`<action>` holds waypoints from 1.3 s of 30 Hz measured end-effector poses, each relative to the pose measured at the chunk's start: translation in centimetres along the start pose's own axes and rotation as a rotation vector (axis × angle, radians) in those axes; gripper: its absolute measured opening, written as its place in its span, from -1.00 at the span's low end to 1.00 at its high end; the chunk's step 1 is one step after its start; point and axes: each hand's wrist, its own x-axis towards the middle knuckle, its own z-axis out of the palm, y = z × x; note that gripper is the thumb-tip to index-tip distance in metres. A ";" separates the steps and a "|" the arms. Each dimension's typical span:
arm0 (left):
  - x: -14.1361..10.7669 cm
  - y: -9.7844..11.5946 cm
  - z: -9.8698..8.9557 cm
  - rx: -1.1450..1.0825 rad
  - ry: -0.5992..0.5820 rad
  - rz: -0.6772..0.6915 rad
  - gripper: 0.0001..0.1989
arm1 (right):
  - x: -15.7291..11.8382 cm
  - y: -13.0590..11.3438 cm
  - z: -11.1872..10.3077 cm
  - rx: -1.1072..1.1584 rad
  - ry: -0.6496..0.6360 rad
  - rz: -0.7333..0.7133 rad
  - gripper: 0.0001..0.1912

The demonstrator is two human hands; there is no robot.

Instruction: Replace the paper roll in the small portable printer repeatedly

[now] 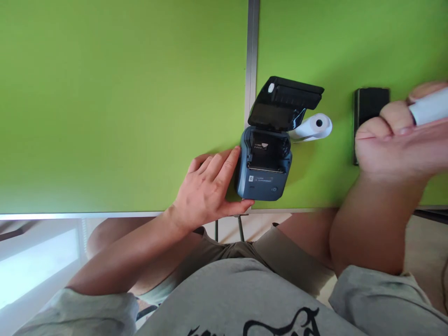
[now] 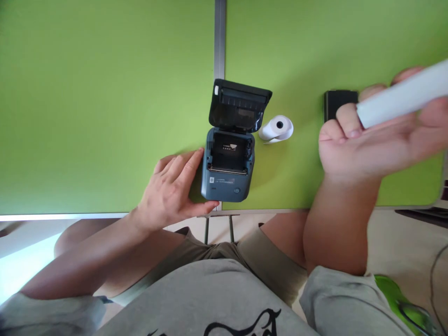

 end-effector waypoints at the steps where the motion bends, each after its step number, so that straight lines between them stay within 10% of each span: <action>1: 0.0 0.0 0.0 0.004 -0.004 0.000 -0.02 | 0.1 0.7 0.0 -0.061 0.078 -0.003 -0.77; 6: 0.0 0.0 -0.1 0.021 -0.032 -0.012 -0.02 | -0.8 3.8 1.7 -0.438 0.330 -0.275 -0.85; 12: 0.0 0.0 0.1 0.023 -0.009 -0.009 -0.02 | -1.6 4.2 1.4 -1.078 0.012 -0.496 -0.78; 19: -0.1 -0.1 0.0 -0.019 -0.032 -0.014 0.01 | -1.1 4.2 0.7 -1.417 -0.042 -0.475 -0.65; 25: -0.1 -0.1 0.0 -0.050 -0.061 -0.035 0.03 | -1.6 3.9 1.0 -1.496 -0.119 -0.330 -0.33; 31: -0.1 -0.2 -0.1 -0.056 -0.073 -0.042 0.03 | -4.2 1.9 3.8 -1.272 -0.164 -0.883 -0.54; 39: -0.1 0.0 0.0 -0.010 -0.033 -0.026 0.01 | -6.7 2.5 6.3 -1.623 -0.433 -0.424 -0.53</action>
